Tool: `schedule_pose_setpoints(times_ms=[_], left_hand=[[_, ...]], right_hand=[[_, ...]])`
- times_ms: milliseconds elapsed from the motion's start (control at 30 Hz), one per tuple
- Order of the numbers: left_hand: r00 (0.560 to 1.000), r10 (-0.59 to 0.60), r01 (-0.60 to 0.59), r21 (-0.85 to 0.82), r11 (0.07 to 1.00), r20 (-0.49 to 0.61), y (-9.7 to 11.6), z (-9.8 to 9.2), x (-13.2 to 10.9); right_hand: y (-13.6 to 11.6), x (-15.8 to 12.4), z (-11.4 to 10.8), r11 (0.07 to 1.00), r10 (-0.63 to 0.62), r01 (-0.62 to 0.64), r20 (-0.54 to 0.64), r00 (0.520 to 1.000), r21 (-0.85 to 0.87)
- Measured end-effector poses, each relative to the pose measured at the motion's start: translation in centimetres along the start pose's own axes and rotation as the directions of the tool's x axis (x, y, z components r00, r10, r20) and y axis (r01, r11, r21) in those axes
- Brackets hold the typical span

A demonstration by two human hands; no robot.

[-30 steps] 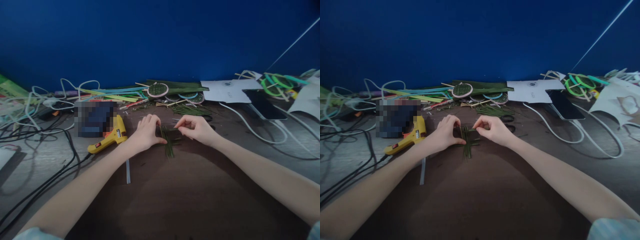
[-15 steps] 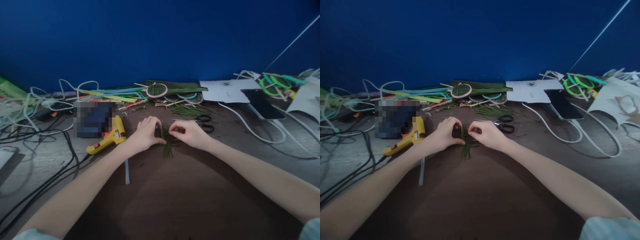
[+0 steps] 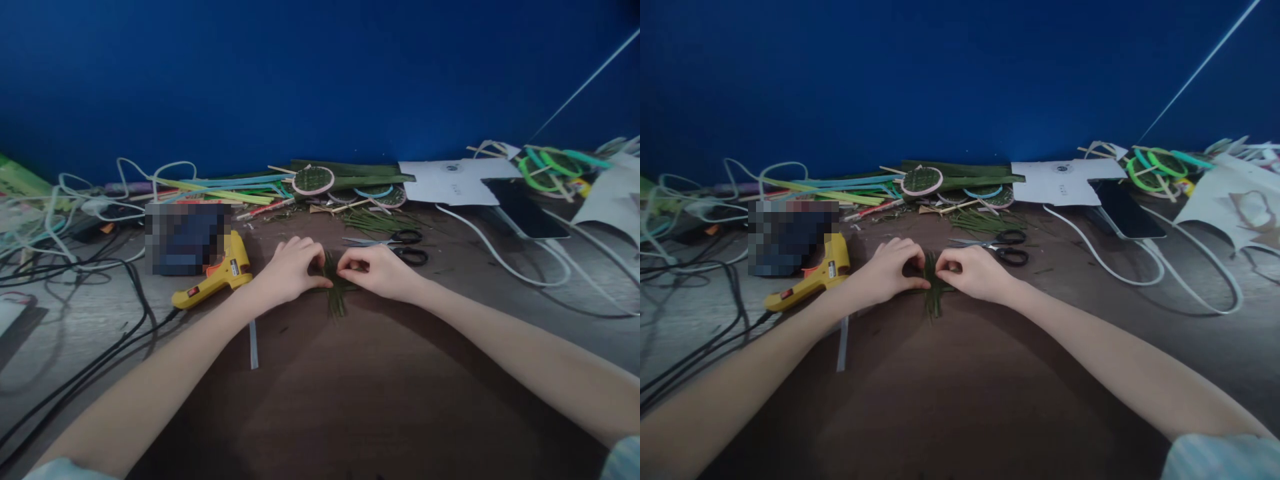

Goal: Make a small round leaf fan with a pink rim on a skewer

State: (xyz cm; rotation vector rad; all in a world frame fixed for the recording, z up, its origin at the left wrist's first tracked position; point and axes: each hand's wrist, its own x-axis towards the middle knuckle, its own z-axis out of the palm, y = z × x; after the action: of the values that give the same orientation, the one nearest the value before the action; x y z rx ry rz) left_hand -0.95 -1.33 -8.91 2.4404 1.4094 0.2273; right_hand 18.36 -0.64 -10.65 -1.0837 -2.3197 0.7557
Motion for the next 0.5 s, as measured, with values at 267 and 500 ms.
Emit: schedule_pose_setpoints(times_ms=[267,500], left_hand=[[0.997,0.054,-0.054,0.005,0.999,0.046,-0.2,-0.6,-0.1],[0.991,0.042,-0.041,-0.008,0.999,0.127,-0.2,-1.4,-0.5]], right_hand=[[-0.1,0.0,-0.1,1.0,-0.001,0.001,0.02,1.0,-0.015],[0.1,0.0,-0.1,1.0,-0.017,0.017,0.018,1.0,-0.006]])
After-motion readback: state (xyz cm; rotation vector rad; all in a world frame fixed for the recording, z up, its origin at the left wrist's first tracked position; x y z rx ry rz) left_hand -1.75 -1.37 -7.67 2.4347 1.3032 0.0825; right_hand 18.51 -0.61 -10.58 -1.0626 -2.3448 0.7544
